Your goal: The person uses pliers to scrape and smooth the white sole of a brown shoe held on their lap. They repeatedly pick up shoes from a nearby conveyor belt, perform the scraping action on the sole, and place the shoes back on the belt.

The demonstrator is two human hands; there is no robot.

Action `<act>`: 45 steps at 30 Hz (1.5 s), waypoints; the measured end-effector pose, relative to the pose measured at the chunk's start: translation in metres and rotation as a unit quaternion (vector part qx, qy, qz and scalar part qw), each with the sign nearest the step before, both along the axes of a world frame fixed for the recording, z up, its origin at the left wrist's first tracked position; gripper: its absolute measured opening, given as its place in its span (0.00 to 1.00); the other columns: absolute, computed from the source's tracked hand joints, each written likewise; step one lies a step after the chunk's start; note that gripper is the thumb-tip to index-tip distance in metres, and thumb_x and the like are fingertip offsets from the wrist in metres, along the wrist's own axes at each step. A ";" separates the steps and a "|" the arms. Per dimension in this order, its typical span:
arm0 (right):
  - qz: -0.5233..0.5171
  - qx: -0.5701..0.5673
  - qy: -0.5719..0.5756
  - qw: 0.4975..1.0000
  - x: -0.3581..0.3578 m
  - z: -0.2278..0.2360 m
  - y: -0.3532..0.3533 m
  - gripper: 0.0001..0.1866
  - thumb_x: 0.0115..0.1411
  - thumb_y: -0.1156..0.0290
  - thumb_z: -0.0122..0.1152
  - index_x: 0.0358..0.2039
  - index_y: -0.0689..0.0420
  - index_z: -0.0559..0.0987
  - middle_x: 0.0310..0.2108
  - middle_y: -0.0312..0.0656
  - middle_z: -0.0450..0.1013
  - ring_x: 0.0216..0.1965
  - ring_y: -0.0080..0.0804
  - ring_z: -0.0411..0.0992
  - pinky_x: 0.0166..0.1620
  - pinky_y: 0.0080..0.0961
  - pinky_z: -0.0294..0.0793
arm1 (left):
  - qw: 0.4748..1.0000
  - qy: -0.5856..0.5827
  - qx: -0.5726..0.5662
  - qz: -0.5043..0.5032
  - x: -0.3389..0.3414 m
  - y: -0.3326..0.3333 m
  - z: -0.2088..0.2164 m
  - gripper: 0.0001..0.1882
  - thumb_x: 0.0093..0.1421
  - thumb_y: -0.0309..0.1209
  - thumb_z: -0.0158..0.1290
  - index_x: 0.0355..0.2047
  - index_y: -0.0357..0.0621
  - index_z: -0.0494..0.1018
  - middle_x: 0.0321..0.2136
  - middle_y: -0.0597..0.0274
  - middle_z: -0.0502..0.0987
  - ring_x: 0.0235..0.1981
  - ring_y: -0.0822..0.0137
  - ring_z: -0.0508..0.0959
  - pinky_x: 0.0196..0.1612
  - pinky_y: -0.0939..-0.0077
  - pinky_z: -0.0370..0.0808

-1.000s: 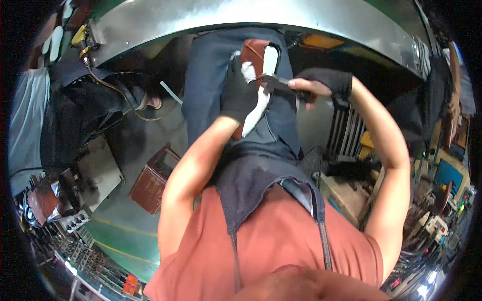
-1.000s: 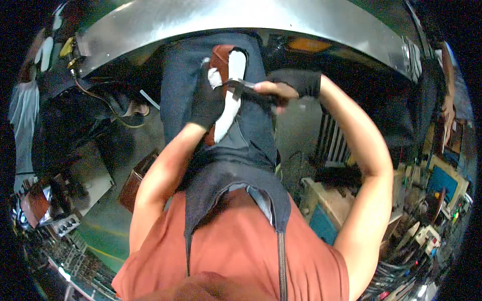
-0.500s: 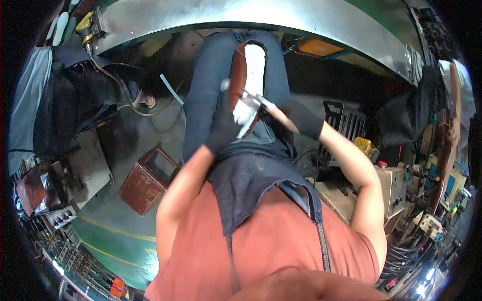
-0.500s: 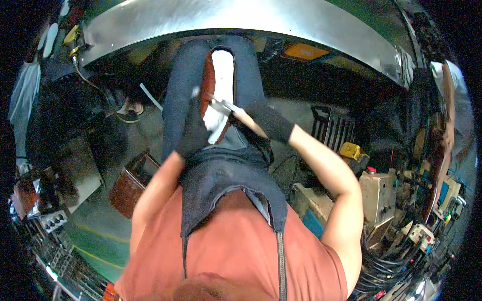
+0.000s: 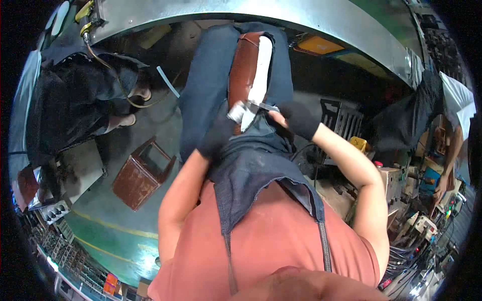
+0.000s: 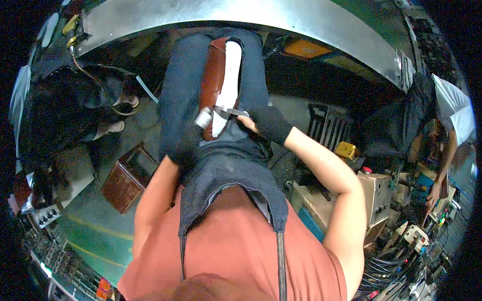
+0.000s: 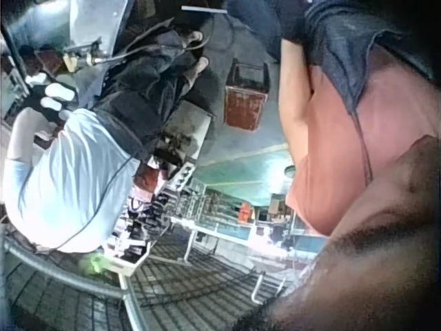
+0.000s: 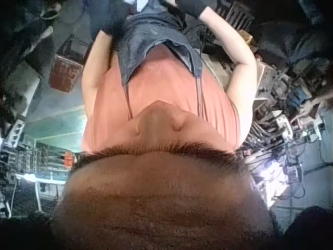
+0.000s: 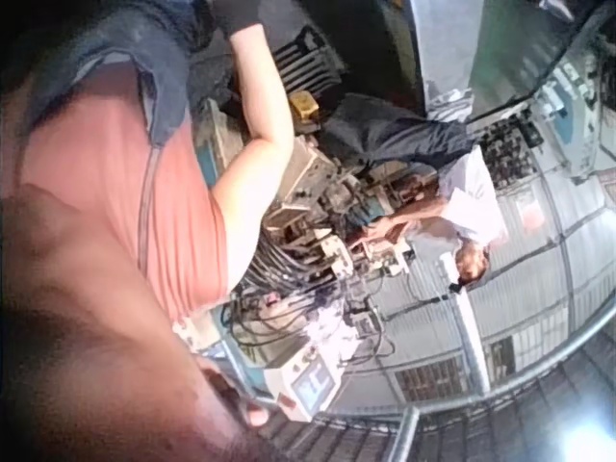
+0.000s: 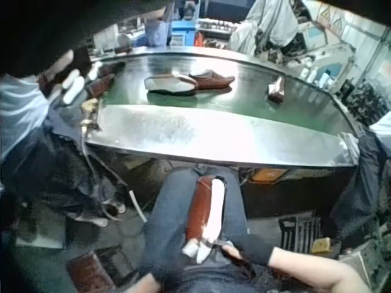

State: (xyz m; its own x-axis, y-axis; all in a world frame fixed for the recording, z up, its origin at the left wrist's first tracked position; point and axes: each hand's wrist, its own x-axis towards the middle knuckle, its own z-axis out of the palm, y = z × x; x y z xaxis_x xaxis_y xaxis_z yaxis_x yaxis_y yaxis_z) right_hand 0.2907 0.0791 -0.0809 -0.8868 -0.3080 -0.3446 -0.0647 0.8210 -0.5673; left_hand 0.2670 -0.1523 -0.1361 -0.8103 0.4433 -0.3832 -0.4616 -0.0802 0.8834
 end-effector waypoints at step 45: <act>-0.120 -0.144 -0.186 0.965 -0.004 0.067 0.042 0.21 0.65 0.55 0.43 0.29 0.61 0.72 0.20 0.33 0.67 0.25 0.20 0.66 0.30 0.20 0.66 | 0.978 0.084 -0.179 -0.069 -0.062 -0.002 0.027 0.28 0.57 0.36 0.53 0.53 0.32 0.62 0.49 0.45 0.70 0.52 0.61 0.69 0.54 0.69 0.63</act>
